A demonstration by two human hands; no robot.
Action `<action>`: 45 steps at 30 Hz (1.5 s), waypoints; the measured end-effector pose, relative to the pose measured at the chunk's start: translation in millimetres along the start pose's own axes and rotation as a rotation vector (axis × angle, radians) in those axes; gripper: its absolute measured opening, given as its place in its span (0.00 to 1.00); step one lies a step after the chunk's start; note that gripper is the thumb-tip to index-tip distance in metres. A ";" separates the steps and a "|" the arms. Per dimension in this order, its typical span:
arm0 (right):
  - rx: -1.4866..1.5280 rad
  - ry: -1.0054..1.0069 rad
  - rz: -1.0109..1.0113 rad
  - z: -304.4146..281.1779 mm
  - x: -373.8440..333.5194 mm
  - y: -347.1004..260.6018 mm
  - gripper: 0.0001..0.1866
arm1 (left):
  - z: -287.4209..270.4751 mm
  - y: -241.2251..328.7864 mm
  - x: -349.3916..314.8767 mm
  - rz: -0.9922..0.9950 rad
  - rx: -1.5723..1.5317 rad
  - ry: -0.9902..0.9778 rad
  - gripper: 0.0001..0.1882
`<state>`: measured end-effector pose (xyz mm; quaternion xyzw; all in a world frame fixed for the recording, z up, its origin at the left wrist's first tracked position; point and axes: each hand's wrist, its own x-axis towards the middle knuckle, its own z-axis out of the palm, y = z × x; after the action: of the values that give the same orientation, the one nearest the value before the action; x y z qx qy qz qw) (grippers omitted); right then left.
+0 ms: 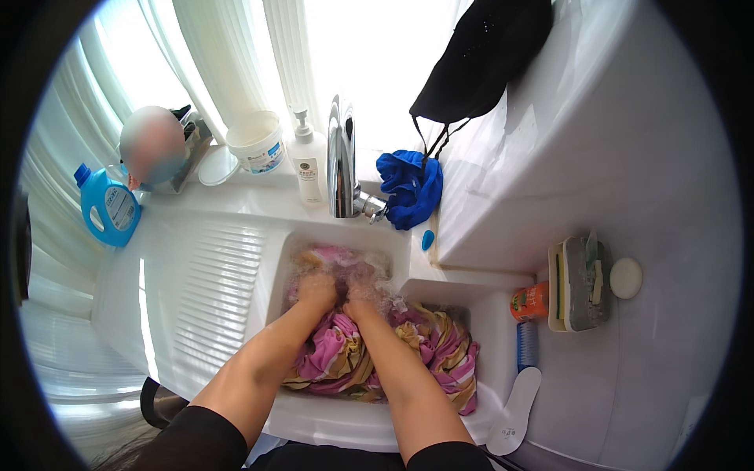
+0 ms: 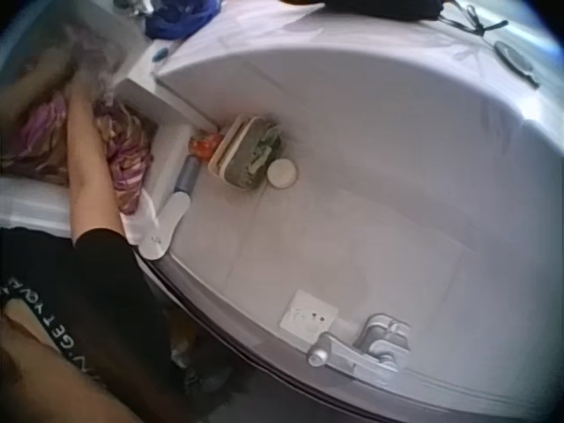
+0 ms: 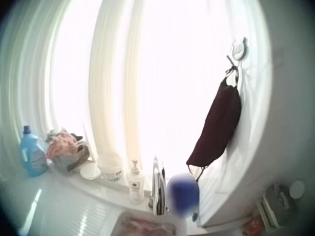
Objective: The person washes a piece of fabric in a sink by hand, scrubbing it in soapy water, turning it over, and swirling it in the water.
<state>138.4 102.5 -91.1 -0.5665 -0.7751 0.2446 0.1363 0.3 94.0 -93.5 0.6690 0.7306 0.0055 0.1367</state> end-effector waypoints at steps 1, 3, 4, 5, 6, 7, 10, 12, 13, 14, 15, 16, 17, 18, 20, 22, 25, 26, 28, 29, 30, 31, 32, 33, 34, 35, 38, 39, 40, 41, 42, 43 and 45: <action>0.074 -0.010 0.004 -13.4 -8.8 -1.3 0.23 | -13.4 -2.2 -11.2 -0.017 -0.084 0.052 0.13; 0.459 0.103 -0.076 -32.0 -35.0 5.2 0.21 | -43.6 -6.4 -41.9 0.004 -0.227 0.268 0.13; 0.641 0.149 -0.116 -50.3 -50.7 3.2 0.21 | -53.2 -8.0 -59.0 0.053 -0.289 0.412 0.12; 0.671 0.228 -0.124 -71.9 -66.8 0.5 0.18 | -62.4 -8.7 -75.1 0.102 -0.349 0.556 0.11; 0.717 0.192 -0.079 -104.7 -79.8 -9.6 0.19 | -75.2 -7.7 -86.4 0.135 -0.385 0.591 0.11; 0.765 0.157 -0.030 -130.6 -90.7 -14.4 0.20 | -89.3 -2.4 -97.4 0.145 -0.466 0.617 0.11; 0.589 0.129 -0.065 -175.7 -107.6 -11.3 0.22 | -141.3 15.5 -117.0 0.182 -0.680 0.747 0.10; 0.524 0.123 -0.165 -173.8 -104.8 -1.4 0.25 | -197.3 34.0 -132.8 0.235 -0.750 0.848 0.09; 0.494 0.115 -0.203 -169.3 -104.7 3.5 0.26 | -225.0 43.3 -142.4 0.258 -0.784 0.884 0.09; 0.516 0.106 -0.157 -165.2 -108.4 3.5 0.28 | -245.2 51.6 -150.9 0.299 -0.847 0.927 0.09; 0.537 0.099 -0.112 -162.0 -106.3 -1.0 0.30 | -262.1 57.7 -155.0 0.341 -0.909 0.972 0.09; 0.564 0.090 -0.080 -156.7 -100.9 -10.0 0.33 | -275.5 57.7 -158.2 0.346 -1.034 0.967 0.09; 0.631 0.114 -0.086 -152.7 -95.1 -18.0 0.36 | -283.2 57.2 -157.1 0.351 -1.162 0.958 0.09; 0.699 0.135 -0.095 -147.7 -87.7 -27.6 0.39 | -282.6 54.3 -152.8 0.341 -1.140 0.991 0.09; 1.099 0.069 -0.053 -122.5 -63.5 -30.7 0.48 | -249.6 40.7 -143.8 0.187 -1.124 0.842 0.10; 0.651 0.044 -0.097 -107.2 -56.7 -46.1 0.49 | -197.1 10.3 -128.9 0.145 -0.892 0.733 0.14; 0.063 -0.090 -0.056 -74.2 -48.3 -49.1 0.48 | -108.3 -6.4 -106.2 0.084 -0.499 0.491 0.26; -0.007 -0.154 0.006 -61.6 -45.0 -44.9 0.48 | -87.9 -0.6 -100.3 0.046 -0.394 0.458 0.28; -0.089 -0.188 0.036 -46.5 -45.6 -37.3 0.44 | -47.9 2.8 -85.0 -0.039 -0.237 0.286 0.32; -0.127 -0.140 -0.006 -34.0 -42.2 -31.1 0.42 | -28.6 2.6 -77.8 -0.033 -0.183 0.341 0.31; -0.166 -0.095 -0.039 -21.8 -39.6 -24.0 0.41 | -20.7 5.1 -70.3 -0.031 -0.164 0.324 0.31; -0.204 -0.050 -0.074 -11.0 -34.5 -17.0 0.39 | -14.3 6.2 -63.1 -0.029 -0.145 0.308 0.30; -0.163 -0.042 -0.088 -1.7 -29.5 -9.4 0.36 | -9.8 5.2 -54.4 -0.046 -0.133 0.225 0.29; -0.071 -0.226 0.009 -0.1 -25.5 -9.6 0.36 | -12.6 3.2 -48.7 -0.071 -0.116 0.134 0.28; 0.017 -0.393 0.105 -7.1 -15.1 -11.6 0.36 | -14.6 3.3 -40.6 -0.087 -0.102 0.056 0.27; 0.106 -0.560 0.203 -8.9 -4.7 -10.4 0.36 | -10.6 4.4 -35.4 -0.121 -0.129 0.041 0.28; -0.155 -0.540 -0.075 0.4 24.4 -4.0 0.35 | 1.2 3.1 -13.7 -0.290 -0.398 0.043 0.28; -0.184 -0.535 -0.126 4.6 33.7 -2.5 0.34 | 17.0 -3.5 -2.2 -0.398 -0.623 0.067 0.28; -0.130 -0.533 -0.099 8.0 41.8 2.0 0.33 | 36.0 -9.2 10.0 -0.496 -0.852 0.096 0.28; -0.079 -0.529 -0.080 12.8 50.1 6.5 0.31 | 75.5 -22.7 24.9 -0.386 -0.585 0.073 0.27; -0.029 -0.527 -0.069 20.1 59.0 11.0 0.30 | 126.6 -42.8 41.4 -0.285 -0.318 0.056 0.27; 0.024 -0.527 -0.049 31.0 65.2 22.0 0.29 | 152.7 -52.4 46.6 -0.180 -0.049 0.028 0.27; 0.090 -0.490 0.017 43.6 72.5 45.8 0.29 | 114.5 -45.5 58.6 -0.158 -0.117 -0.051 0.24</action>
<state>131.0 172.1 -157.1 -0.4902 -0.7685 0.4100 -0.0326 -24.3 126.6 -223.7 0.5999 0.7759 0.0205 0.1941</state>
